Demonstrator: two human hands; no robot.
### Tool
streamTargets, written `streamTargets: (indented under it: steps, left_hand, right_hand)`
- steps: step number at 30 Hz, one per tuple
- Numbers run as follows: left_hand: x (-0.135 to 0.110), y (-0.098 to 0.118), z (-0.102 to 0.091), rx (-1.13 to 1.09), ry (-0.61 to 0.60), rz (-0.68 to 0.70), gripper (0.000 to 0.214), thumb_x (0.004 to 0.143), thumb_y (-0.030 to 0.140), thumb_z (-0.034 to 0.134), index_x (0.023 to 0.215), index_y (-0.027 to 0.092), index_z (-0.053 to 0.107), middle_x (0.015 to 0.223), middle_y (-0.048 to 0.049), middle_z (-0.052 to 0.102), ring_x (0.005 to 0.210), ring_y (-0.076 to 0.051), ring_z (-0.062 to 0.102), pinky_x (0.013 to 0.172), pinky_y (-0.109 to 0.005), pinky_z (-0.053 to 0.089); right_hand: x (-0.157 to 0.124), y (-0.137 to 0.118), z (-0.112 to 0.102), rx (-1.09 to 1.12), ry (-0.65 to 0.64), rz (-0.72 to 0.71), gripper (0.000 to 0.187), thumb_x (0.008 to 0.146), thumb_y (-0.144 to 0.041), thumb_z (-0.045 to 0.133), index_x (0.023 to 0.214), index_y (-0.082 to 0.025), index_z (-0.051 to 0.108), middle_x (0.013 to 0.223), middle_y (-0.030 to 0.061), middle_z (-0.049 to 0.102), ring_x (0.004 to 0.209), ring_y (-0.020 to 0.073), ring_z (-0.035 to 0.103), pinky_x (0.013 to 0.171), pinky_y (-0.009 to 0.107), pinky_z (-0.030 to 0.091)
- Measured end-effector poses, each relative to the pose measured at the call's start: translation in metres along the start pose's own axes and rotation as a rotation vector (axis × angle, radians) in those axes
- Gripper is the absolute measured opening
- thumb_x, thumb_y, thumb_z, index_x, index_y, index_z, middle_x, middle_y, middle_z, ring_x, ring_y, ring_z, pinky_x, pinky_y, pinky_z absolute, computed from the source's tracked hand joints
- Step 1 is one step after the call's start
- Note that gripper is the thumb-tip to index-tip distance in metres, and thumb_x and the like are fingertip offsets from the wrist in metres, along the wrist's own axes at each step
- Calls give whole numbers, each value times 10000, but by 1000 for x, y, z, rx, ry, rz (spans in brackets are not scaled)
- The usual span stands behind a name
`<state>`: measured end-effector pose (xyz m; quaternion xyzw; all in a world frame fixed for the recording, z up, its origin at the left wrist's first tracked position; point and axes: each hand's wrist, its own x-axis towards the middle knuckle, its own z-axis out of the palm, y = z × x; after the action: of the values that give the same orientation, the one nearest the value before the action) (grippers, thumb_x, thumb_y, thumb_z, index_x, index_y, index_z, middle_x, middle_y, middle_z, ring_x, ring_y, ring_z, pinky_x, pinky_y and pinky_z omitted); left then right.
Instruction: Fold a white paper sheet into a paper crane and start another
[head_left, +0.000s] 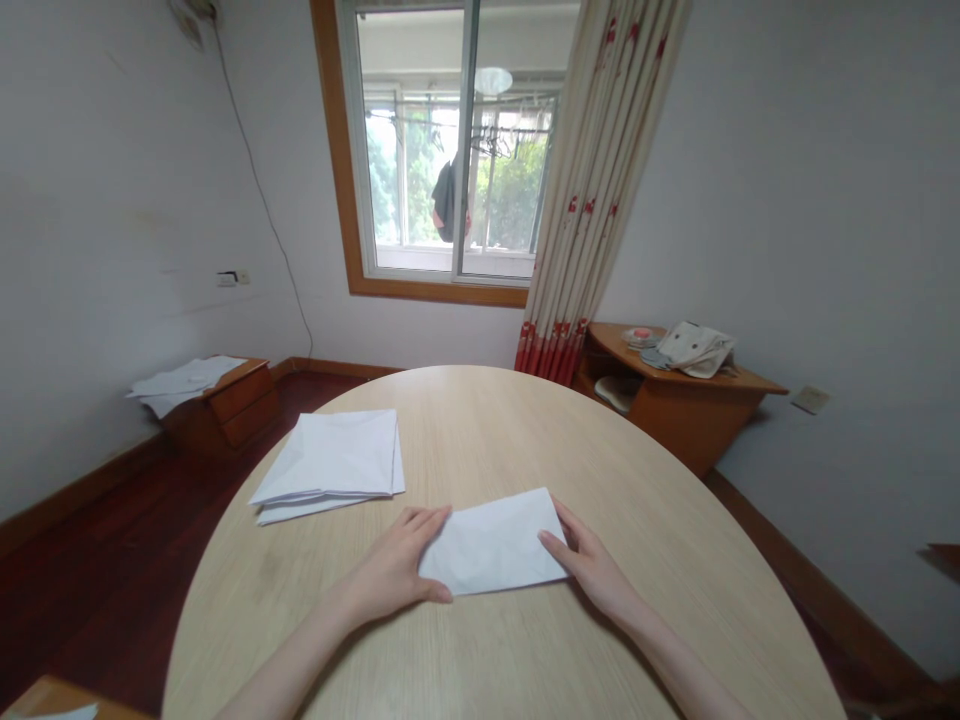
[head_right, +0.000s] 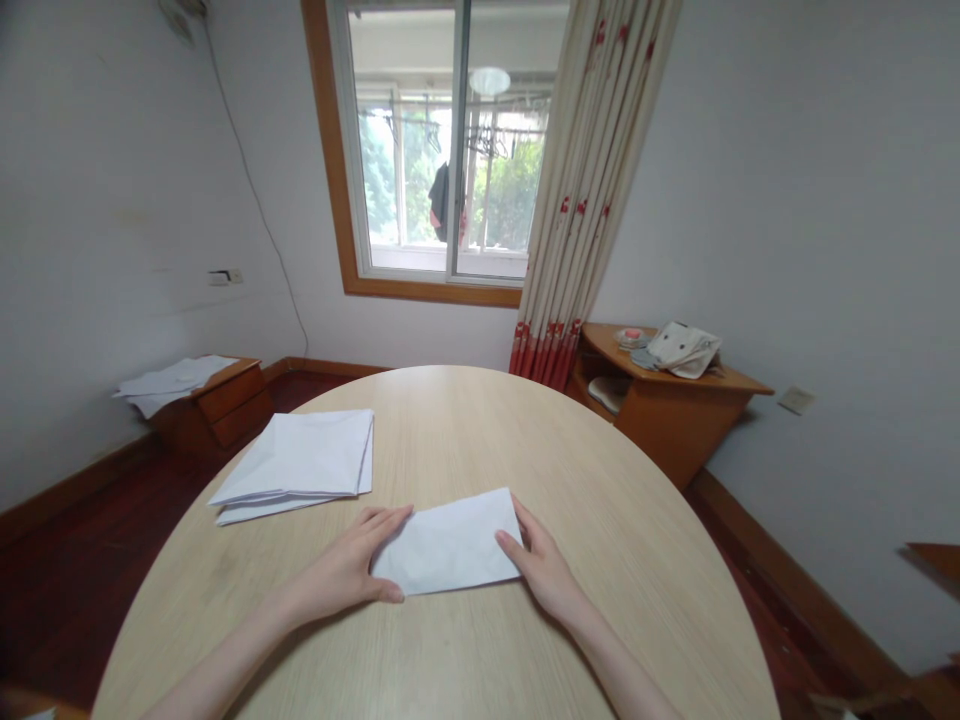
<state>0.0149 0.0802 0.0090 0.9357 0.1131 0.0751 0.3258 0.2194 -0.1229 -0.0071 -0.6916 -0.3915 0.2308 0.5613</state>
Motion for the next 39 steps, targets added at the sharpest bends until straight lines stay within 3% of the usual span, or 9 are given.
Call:
streamTargets:
  steps: [4,8,12,16,20,23,29,34,39]
  left_hand:
    - [0,-2,2,21,66,31,941,622,350,805,1432,243,338,1438,-97,383,1324,-321,278,1090,-480,256]
    - [1,-5,5,8,164,28,962,675,296,771,1470,258,231,1503,-117,240,1373,-325,186,1106,-504,212]
    - [3,-8,14,-97,265,15,890,758,198,685,1479,283,171,1512,-105,178,1366,-301,228,1105,-478,238]
    - [6,-7,23,-235,404,41,794,741,182,694,1424,319,313,1454,-80,246,1292,-295,354,1059,-459,335]
    - [7,2,23,-494,562,-2,682,747,253,684,1365,323,404,1439,-76,265,1209,-273,463,843,-357,524]
    - [7,6,18,-619,644,-39,618,758,318,660,1335,271,443,1360,-87,429,1134,-250,544,815,-348,544]
    - [3,7,12,-481,650,-4,217,836,335,543,905,185,683,1210,-94,608,1087,-260,582,915,-401,483]
    - [1,9,10,-258,713,54,199,860,288,484,834,211,665,976,-62,656,963,-239,587,875,-375,458]
    - [0,9,9,-249,703,69,209,868,281,463,789,199,639,866,-53,636,833,-216,594,761,-308,465]
  right_hand:
    - [-2,-11,5,194,-13,5,666,757,-562,630,1316,-223,501,1155,125,664,986,283,646,862,451,512]
    - [-2,-11,4,180,81,-16,651,725,-574,662,1248,-199,563,983,120,721,859,276,677,765,428,544]
    - [-1,-9,0,131,122,-29,590,710,-601,666,1118,-176,639,889,116,728,798,265,676,706,388,549]
    - [0,-10,-2,110,177,-52,537,707,-627,652,974,-162,680,836,110,720,761,257,663,654,356,541]
    - [1,-10,-5,37,257,-119,497,715,-628,643,859,-155,689,787,100,703,752,243,641,649,327,520]
    - [2,-7,-7,-48,319,-168,484,717,-640,622,787,-165,688,748,77,683,727,224,616,642,311,497]
    - [3,-3,-7,-123,421,-191,388,719,-582,631,702,-196,663,719,40,631,652,188,529,624,301,439]
    - [0,-5,-8,-176,480,-218,340,741,-552,612,701,-218,656,708,25,595,624,180,480,586,289,400]
    - [-2,-7,-6,-202,479,-252,307,755,-515,600,683,-221,653,670,13,568,607,174,464,572,281,392]
